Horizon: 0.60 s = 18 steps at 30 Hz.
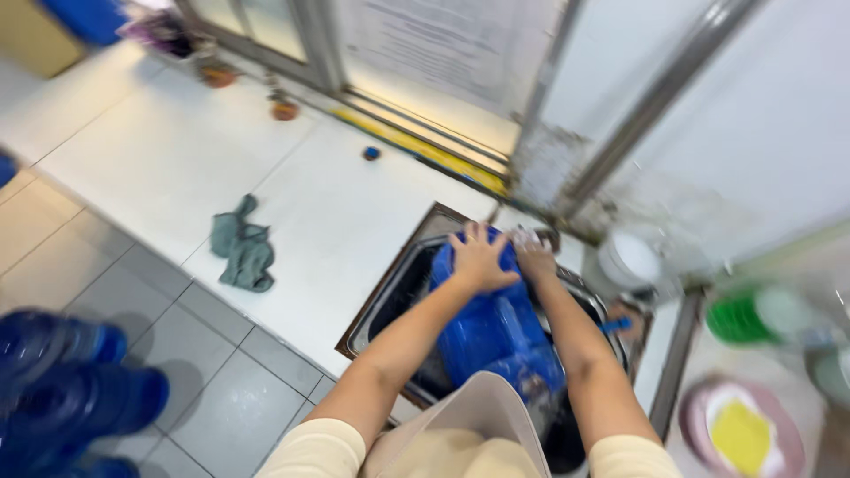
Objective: The person washes a large blue plastic water jug in a stainless steel sink. They scrub the jug with a yellow sponge, unscrew the cap, rinse the interior under the tap, scrub the outside with soapy foam, use a long brush inside the opening, and finally fill the jug with water from the faucet.
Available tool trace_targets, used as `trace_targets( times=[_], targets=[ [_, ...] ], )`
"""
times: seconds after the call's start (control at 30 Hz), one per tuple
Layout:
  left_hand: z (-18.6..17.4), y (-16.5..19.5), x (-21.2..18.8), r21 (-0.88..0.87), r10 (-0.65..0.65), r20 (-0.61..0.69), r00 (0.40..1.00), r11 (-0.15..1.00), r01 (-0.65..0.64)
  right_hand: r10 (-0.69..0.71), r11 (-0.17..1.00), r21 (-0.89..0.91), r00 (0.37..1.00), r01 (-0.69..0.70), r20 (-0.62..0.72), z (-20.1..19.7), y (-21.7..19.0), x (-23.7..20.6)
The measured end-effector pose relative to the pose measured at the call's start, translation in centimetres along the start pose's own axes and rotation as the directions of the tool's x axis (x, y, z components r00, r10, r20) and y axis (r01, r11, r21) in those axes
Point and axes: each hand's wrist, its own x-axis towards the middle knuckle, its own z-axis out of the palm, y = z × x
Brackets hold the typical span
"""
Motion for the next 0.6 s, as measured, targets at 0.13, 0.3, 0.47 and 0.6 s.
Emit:
trace_targets(
  times=[0.13, 0.3, 0.47, 0.6],
  targets=[
    [2.2, -0.5, 0.7, 0.021, 0.105, -0.038, 0.994, 0.994, -0.104, -0.054, 0.968, -0.245, 0.998, 0.044, -0.036, 0.3, -0.6, 1.7],
    [8.1, 1.1, 0.4, 0.275, 0.186, -0.385, 0.904, 0.958, -0.08, -0.043, 0.999, -0.015, 0.987, 0.046, 0.156, -0.1, -1.3, 2.6],
    [8.0, 0.6, 0.0, 0.314, 0.242, -0.284, 0.928, 0.938, -0.148, 0.039, 0.941, 0.336, 0.999, -0.026, -0.034, -4.1, -0.4, 2.8],
    [4.1, 0.2, 1.1, 0.101, 0.132, -0.012, 0.991, 0.986, -0.13, -0.101, 0.75, 0.589, 0.933, 0.3, -0.346, -7.8, -1.3, -0.1]
  ],
)
